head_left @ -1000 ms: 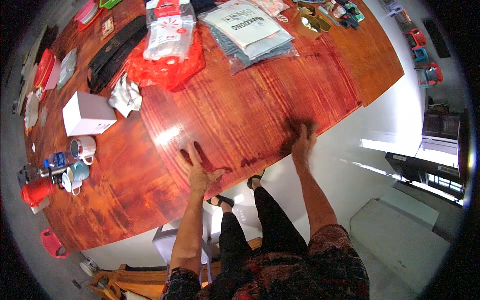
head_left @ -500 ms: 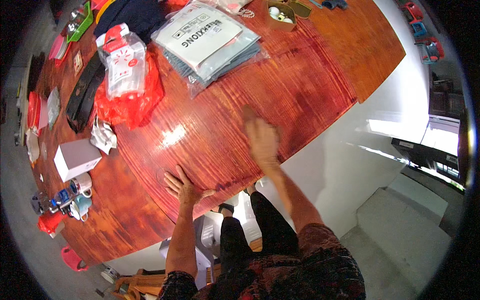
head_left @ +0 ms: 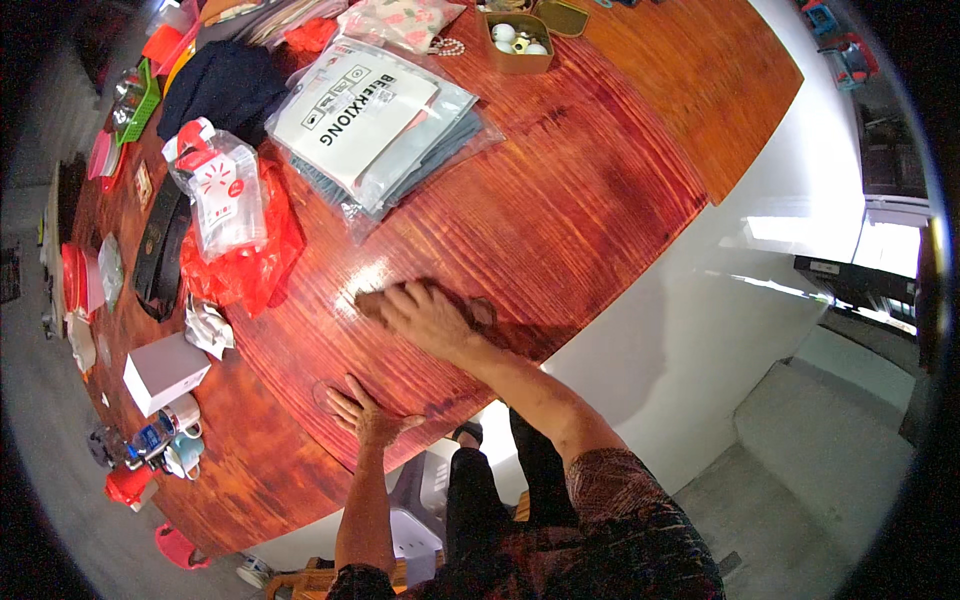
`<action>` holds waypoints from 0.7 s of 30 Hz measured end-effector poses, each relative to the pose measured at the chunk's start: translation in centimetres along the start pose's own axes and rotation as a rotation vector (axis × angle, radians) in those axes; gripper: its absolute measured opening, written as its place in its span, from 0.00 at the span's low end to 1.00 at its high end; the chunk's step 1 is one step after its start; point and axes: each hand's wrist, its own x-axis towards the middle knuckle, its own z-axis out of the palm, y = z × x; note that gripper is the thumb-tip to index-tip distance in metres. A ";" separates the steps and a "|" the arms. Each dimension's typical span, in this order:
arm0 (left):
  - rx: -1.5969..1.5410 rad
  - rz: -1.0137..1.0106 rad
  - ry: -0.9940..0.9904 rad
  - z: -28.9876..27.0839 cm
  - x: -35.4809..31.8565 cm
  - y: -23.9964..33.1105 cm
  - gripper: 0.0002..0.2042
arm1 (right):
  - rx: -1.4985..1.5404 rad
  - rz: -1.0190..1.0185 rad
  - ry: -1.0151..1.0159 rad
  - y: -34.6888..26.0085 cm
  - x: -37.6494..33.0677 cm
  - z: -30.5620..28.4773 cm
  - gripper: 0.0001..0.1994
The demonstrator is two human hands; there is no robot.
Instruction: The person wipes a large wooden table with a cloth, moving various items like mugs, a white box, and plastic-wrapped packages aside to clean underneath them. They wipe the table surface and the items themselves before placing them back down.
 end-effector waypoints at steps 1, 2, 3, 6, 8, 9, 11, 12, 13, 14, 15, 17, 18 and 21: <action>-0.002 0.002 -0.004 0.1 0.2 -0.2 0.84 | -0.063 0.004 -0.008 1.5 0.9 0.3 0.15; 0.011 -0.020 0.000 0.0 0.1 -1.0 0.84 | -0.123 0.043 -0.010 2.8 1.7 -0.6 0.19; 0.020 -0.018 -0.003 -0.2 0.0 -0.6 0.84 | -0.152 0.135 0.039 5.3 1.9 -0.8 0.20; 0.023 -0.017 -0.005 -0.7 -0.5 0.2 0.83 | -0.338 0.387 0.148 13.0 0.4 -3.5 0.17; 0.026 -0.003 -0.003 -1.0 -0.6 0.5 0.83 | -0.431 0.529 0.175 17.5 -3.0 -5.4 0.17; 0.006 0.011 -0.016 -1.0 -0.5 0.8 0.82 | -0.440 0.631 0.211 19.3 -5.8 -6.3 0.17; 0.034 -0.050 -0.042 -1.0 -0.5 -0.1 0.82 | 0.105 1.276 0.419 19.0 -8.7 -8.5 0.18; 0.041 -0.060 -0.058 -0.9 -0.4 0.3 0.82 | -0.418 0.959 0.236 19.6 -13.1 -8.7 0.20; 0.028 -0.046 -0.061 -0.7 -0.4 0.5 0.82 | -0.242 1.145 0.383 19.6 -15.9 -9.0 0.20; 0.014 -0.036 -0.062 -0.7 -0.4 0.4 0.82 | -0.072 1.307 0.572 19.6 -18.4 -9.3 0.21; 0.005 -0.046 -0.055 -0.8 -0.4 -0.3 0.82 | 0.587 1.504 0.833 18.5 -19.1 -10.1 0.25; 0.032 -0.070 -0.072 -0.9 -0.5 0.3 0.82 | 0.808 1.530 1.205 17.3 -21.0 -10.4 0.20; 0.043 -0.064 -0.084 -0.8 -0.5 1.4 0.82 | 0.400 1.365 1.147 17.5 -22.7 -10.0 0.13; 0.092 -0.113 -0.062 -1.4 -0.3 -0.3 0.81 | 0.901 1.374 0.911 9.0 -14.9 -9.3 0.12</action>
